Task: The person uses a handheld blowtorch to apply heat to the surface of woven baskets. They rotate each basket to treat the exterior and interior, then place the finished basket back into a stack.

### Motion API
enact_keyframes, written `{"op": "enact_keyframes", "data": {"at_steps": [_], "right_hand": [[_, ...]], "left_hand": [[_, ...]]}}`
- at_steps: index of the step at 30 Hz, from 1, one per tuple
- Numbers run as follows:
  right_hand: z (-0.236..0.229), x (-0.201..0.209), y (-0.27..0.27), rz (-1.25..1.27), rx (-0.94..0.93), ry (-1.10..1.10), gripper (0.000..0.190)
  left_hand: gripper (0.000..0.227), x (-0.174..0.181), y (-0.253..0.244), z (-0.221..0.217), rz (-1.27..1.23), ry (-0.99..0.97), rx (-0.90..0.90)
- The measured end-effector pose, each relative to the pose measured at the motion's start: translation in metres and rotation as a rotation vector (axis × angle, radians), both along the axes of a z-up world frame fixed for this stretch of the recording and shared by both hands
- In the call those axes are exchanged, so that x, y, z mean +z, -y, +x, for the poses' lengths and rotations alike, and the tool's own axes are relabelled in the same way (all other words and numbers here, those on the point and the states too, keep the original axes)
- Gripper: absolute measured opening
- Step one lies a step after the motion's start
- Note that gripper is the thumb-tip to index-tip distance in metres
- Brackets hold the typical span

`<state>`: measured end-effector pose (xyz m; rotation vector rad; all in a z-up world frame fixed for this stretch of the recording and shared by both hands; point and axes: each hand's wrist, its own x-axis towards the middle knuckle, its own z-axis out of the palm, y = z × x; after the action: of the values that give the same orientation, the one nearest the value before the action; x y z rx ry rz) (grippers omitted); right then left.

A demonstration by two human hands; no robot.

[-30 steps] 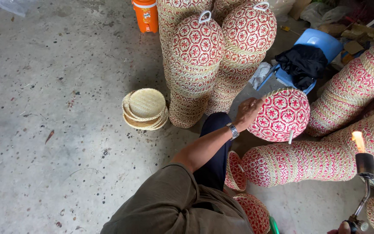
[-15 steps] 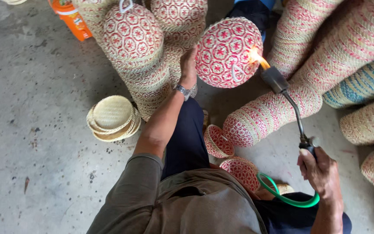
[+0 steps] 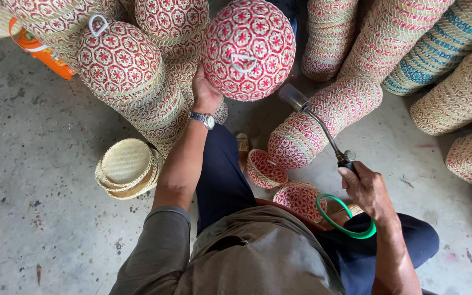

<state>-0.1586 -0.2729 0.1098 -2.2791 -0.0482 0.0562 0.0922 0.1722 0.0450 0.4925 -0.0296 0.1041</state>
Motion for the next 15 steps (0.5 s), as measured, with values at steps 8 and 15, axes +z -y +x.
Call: {"op": "enact_keyframes", "data": {"at_steps": [8, 15], "right_hand": [[0.0, 0.004, 0.012, 0.114, -0.059, -0.094, 0.042], [0.011, 0.013, 0.028, 0.207, -0.034, -0.173, 0.044]], "left_hand": [[0.058, 0.003, -0.012, 0.013, 0.168, 0.171, 0.0], [0.048, 0.031, -0.03, 0.009, 0.556, 0.248, 0.099]]}}
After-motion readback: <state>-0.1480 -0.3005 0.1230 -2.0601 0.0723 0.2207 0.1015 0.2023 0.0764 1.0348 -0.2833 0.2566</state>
